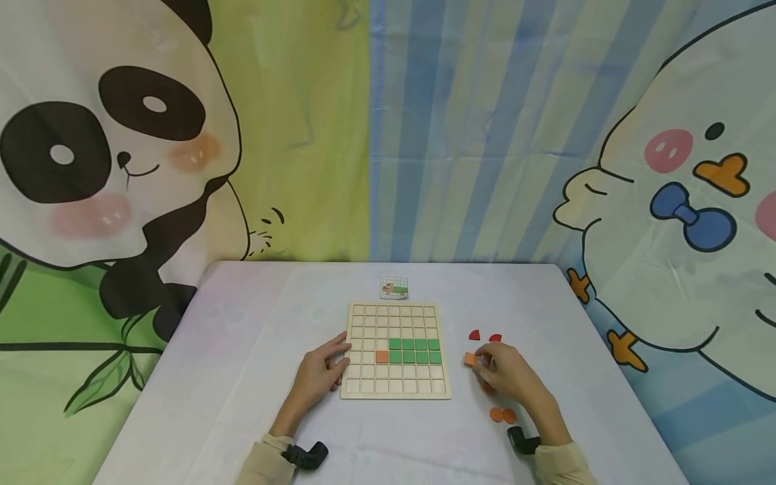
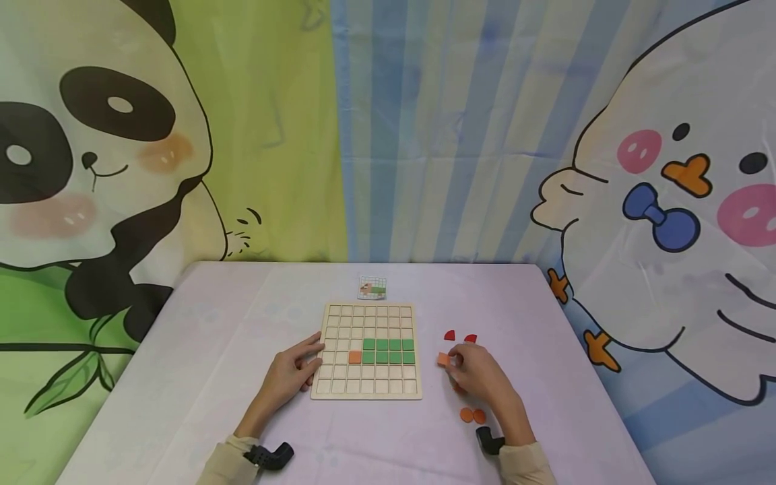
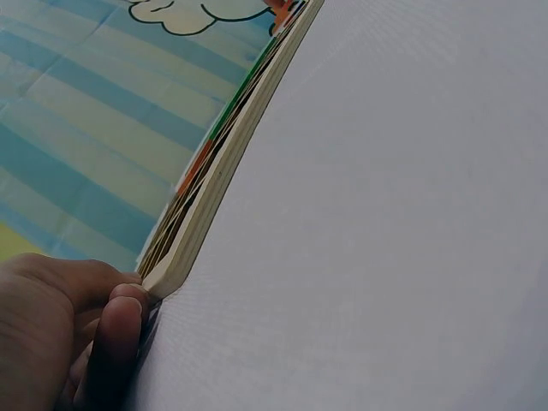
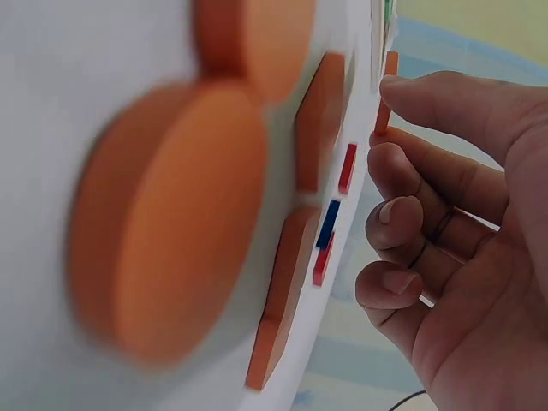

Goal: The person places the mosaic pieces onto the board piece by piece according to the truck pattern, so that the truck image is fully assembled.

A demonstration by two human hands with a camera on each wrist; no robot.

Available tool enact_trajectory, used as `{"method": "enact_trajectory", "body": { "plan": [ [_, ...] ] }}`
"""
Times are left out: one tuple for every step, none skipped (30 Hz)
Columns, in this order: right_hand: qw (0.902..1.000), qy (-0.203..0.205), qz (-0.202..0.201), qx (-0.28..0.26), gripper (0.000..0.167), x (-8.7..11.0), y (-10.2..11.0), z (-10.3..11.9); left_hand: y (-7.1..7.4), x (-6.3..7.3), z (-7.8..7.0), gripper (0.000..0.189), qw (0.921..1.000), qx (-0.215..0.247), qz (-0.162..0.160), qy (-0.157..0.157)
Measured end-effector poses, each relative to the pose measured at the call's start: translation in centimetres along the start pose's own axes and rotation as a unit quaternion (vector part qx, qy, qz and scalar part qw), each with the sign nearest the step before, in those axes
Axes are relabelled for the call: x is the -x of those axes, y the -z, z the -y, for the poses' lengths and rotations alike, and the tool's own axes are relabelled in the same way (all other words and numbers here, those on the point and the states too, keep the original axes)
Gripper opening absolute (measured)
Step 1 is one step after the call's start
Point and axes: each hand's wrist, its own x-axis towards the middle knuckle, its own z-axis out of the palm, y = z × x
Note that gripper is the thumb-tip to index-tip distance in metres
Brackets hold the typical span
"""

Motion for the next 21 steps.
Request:
{"method": "enact_trajectory", "body": {
  "plan": [
    [1.0000,0.007,0.000,0.000,0.019,-0.1,0.0,0.2,0.0,0.0,0.0,0.038,1.0000,0.000,0.001,0.003],
    [0.9999,0.013,0.000,-0.001,0.019,-0.2,-0.1,0.3,0.0,0.0,0.0,0.038,1.0000,0.000,0.003,0.006],
    [0.9999,0.016,0.000,-0.003,0.020,-0.3,-0.1,0.5,0.0,0.0,0.0,0.038,0.9999,-0.001,0.004,0.009],
    [0.9998,0.021,0.000,-0.004,0.021,-0.4,-0.1,0.6,0.1,0.0,-0.1,0.038,0.9999,0.000,0.005,0.011],
    [0.9997,0.024,0.001,-0.007,0.022,-0.6,-0.2,0.8,0.1,0.0,-0.1,0.037,0.9999,0.000,0.006,0.014],
    [0.9996,0.025,0.003,-0.009,0.022,-0.7,-0.3,1.0,0.1,-0.1,-0.1,0.037,0.9999,0.000,0.007,0.015],
    [0.9995,0.029,0.005,-0.013,0.022,-0.8,-0.4,1.1,0.1,-0.1,-0.1,0.037,0.9999,0.000,0.007,0.016],
    [0.9994,0.032,0.005,-0.013,0.022,-0.9,-0.5,1.3,0.1,-0.1,-0.1,0.037,0.9998,0.000,0.007,0.016],
    [0.9992,0.038,0.004,-0.011,0.022,-1.0,-0.7,1.5,0.1,-0.1,-0.1,0.037,0.9998,-0.001,0.007,0.016],
    [0.9990,0.044,0.004,-0.011,0.021,-1.1,-0.8,1.7,0.1,-0.1,-0.1,0.037,0.9999,-0.001,0.007,0.016],
    [0.9986,0.053,0.002,-0.009,0.020,-1.2,-1.0,1.9,0.1,-0.1,0.0,0.037,0.9999,-0.002,0.007,0.015],
    [0.9980,0.062,0.001,-0.008,0.019,-1.3,-1.1,2.1,0.1,-0.1,0.0,0.037,0.9999,-0.002,0.006,0.013],
    [0.9973,0.073,-0.001,-0.005,0.019,-1.4,-1.3,2.3,0.1,-0.1,0.0,0.037,0.9999,-0.002,0.006,0.012],
    [0.9967,0.081,-0.002,-0.003,0.018,-1.5,-1.4,2.4,0.0,-0.1,0.0,0.038,0.9999,-0.002,0.006,0.009],
    [0.9960,0.089,-0.002,-0.002,0.018,-1.7,-1.5,2.7,0.0,-0.1,0.0,0.038,1.0000,-0.002,0.005,0.007],
    [0.9955,0.094,-0.002,-0.003,0.018,-1.7,-1.6,2.9,0.0,-0.1,0.1,0.038,1.0000,-0.002,0.005,0.006],
    [0.9951,0.099,-0.001,-0.003,0.018,-1.8,-1.8,3.1,0.0,0.0,0.0,0.038,1.0000,-0.002,0.005,0.005],
    [0.9948,0.102,0.000,-0.003,0.017,-2.0,-1.9,3.3,0.0,0.0,0.0,0.038,1.0000,-0.002,0.004,0.005],
    [0.9944,0.106,0.000,-0.002,0.017,-2.1,-2.1,3.5,0.0,0.0,0.0,0.038,1.0000,-0.002,0.004,0.005],
    [0.9942,0.107,0.001,-0.002,0.017,-2.2,-2.2,3.8,0.0,0.0,0.0,0.038,1.0000,-0.001,0.004,0.004],
    [0.9939,0.110,0.003,-0.002,0.017,-2.3,-2.4,4.0,0.0,0.0,0.0,0.038,1.0000,-0.002,0.004,0.006]
  ]
}}
